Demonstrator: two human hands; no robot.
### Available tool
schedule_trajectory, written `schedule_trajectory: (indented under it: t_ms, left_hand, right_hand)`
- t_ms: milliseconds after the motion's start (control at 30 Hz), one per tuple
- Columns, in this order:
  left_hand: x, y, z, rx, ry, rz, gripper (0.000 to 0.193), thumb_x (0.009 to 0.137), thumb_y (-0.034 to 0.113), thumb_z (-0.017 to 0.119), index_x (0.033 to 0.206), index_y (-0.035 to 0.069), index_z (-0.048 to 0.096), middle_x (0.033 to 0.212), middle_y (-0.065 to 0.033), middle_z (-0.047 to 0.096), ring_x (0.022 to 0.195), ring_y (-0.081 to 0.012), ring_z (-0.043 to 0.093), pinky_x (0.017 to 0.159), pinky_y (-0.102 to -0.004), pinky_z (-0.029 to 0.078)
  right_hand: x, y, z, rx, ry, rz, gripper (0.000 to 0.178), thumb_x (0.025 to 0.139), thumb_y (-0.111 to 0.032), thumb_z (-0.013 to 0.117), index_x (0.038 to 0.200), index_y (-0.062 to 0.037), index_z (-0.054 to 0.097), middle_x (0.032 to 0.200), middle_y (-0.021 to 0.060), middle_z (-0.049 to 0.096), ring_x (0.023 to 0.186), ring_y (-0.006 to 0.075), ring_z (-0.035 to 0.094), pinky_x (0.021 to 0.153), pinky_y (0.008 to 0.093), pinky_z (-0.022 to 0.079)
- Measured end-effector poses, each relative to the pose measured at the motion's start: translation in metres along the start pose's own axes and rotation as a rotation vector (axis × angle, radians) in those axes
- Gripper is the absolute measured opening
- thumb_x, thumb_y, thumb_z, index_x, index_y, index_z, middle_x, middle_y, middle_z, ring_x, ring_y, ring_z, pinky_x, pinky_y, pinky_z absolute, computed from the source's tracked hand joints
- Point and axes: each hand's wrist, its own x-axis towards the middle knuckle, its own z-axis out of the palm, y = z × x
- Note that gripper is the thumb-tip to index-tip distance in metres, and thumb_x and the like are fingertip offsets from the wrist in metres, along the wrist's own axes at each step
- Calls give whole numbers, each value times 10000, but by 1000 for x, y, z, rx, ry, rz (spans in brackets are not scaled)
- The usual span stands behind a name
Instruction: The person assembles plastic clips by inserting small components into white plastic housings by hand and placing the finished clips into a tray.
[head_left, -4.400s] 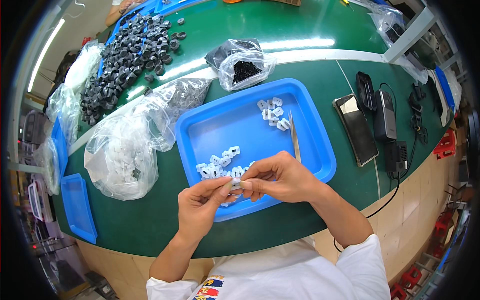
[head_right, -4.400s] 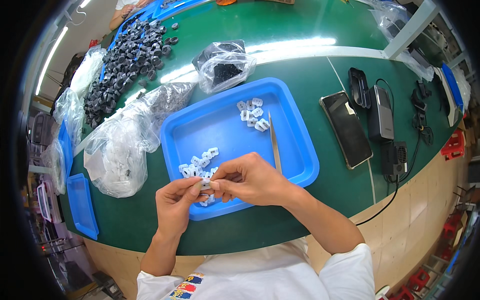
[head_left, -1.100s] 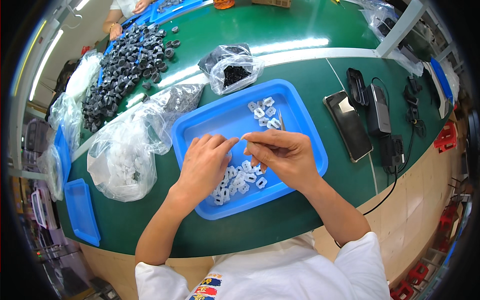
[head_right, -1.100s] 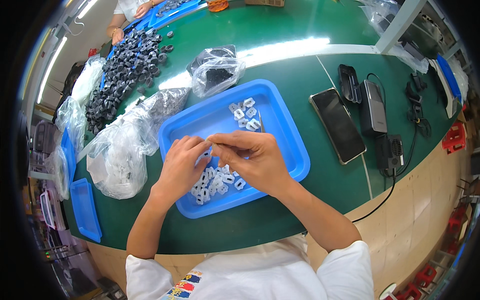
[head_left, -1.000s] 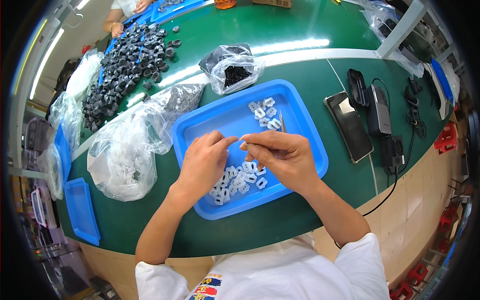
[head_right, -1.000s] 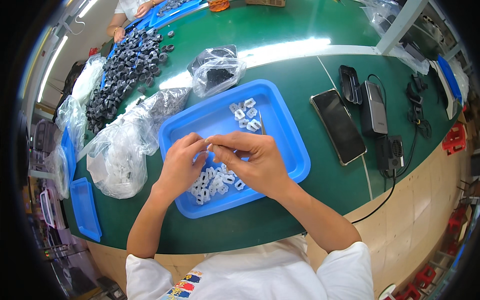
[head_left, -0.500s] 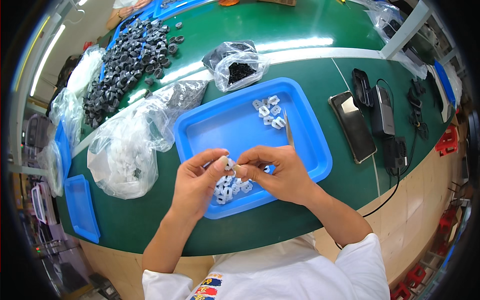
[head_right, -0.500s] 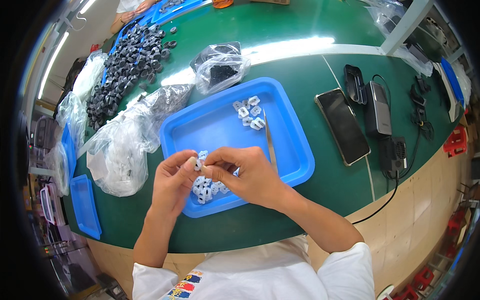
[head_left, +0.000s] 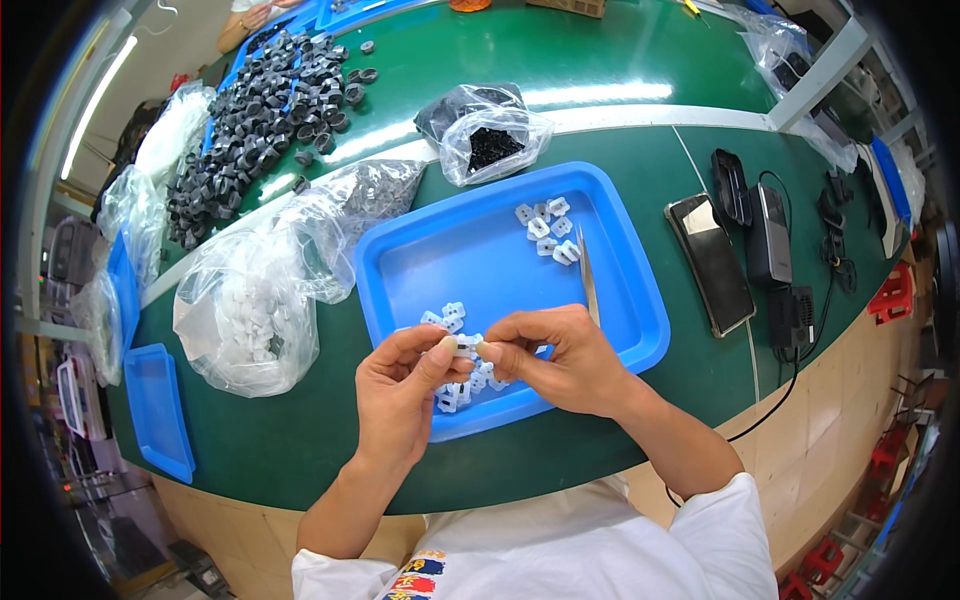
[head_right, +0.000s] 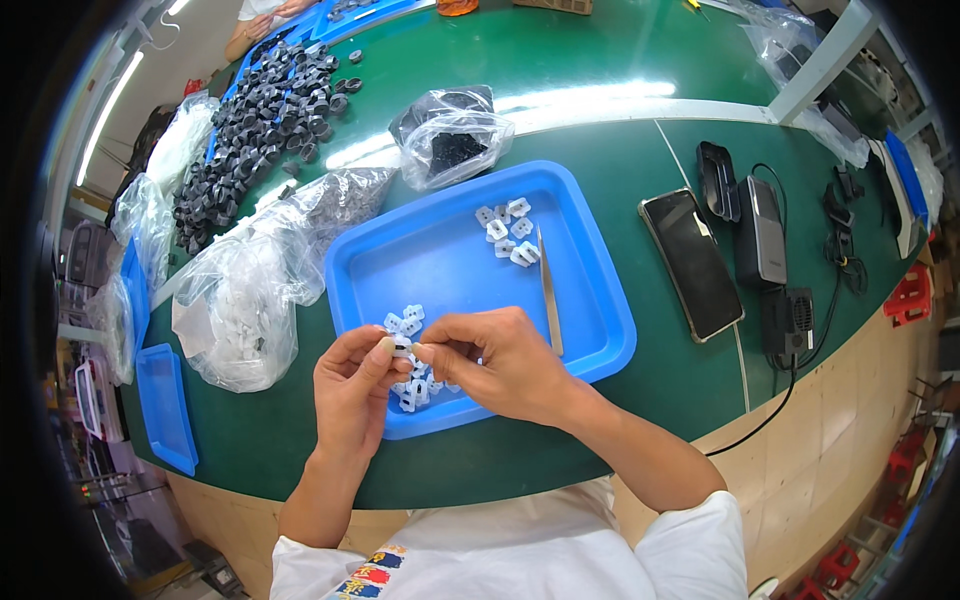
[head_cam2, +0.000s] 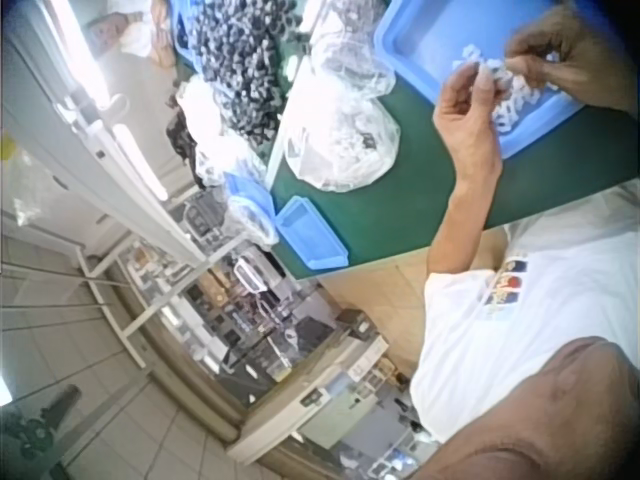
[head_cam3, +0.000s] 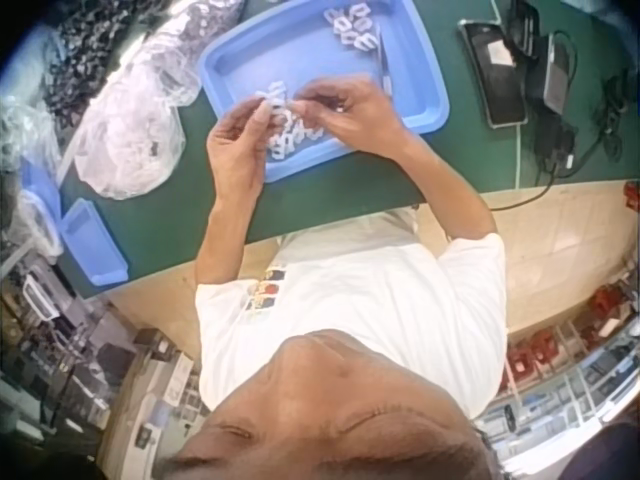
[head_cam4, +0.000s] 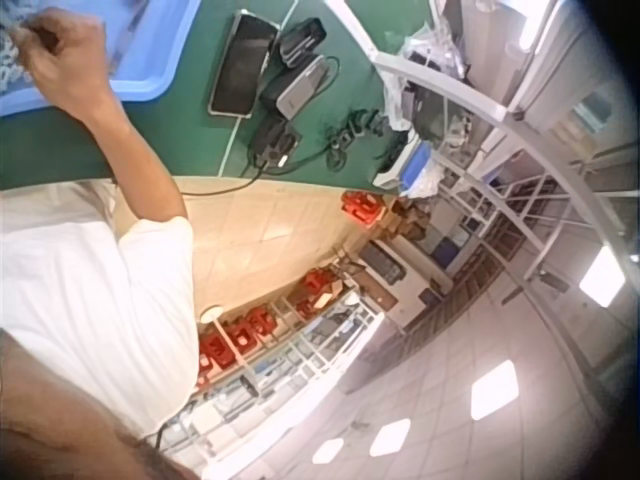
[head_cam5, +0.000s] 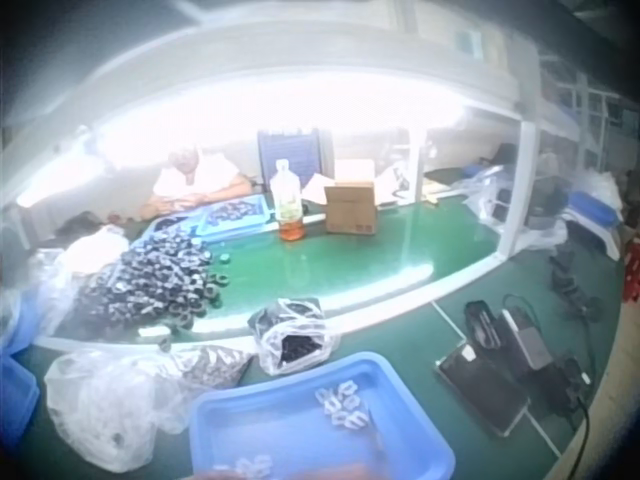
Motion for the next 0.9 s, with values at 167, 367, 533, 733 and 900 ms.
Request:
schedule_trajectory:
  t_ms: [167, 367, 533, 733, 900]
  left_hand:
    - [-2, -2, -4, -26, -24, -25, 163, 863, 12, 647, 1022, -17, 628, 910, -145, 677, 822, -229, 693, 741, -321, 595]
    - [-2, -4, -4, -12, -88, 2, 161, 858, -2, 647, 1016, -25, 626, 913, -153, 677, 826, -237, 693, 738, -332, 596]
    - [-3, -3, -2, 69, -75, 26, 155, 861, -2, 644, 1011, -37, 632, 920, -162, 677, 820, -238, 694, 735, -330, 597]
    - [-3, -6, -6, 88, -39, 58, 151, 864, -5, 638, 1010, -44, 638, 922, -174, 679, 834, -241, 694, 740, -327, 599]
    - [-6, -5, -4, 113, -40, 54, 147, 867, -6, 634, 1008, -45, 641, 933, -180, 679, 844, -245, 695, 745, -323, 599]
  right_hand:
    - [-1, 2, -3, 22, -34, 36, 137, 896, -110, 638, 890, 20, 678, 698, 55, 650, 616, 90, 610, 555, 230, 494]
    - [-1, 3, -3, 90, -53, 63, 162, 896, -140, 648, 884, 18, 680, 694, 50, 645, 602, 87, 595, 537, 231, 482]
    - [-1, 2, -4, 65, -47, 84, 175, 893, -156, 655, 871, 16, 680, 694, 52, 644, 598, 86, 591, 531, 230, 478]
    - [1, 3, -8, 57, -99, 133, 187, 900, -161, 647, 913, 23, 676, 731, 59, 656, 643, 88, 607, 573, 225, 494]
    - [1, 3, -12, 144, -121, 114, 184, 914, -143, 623, 969, 24, 676, 761, 67, 671, 687, 101, 631, 617, 233, 522]
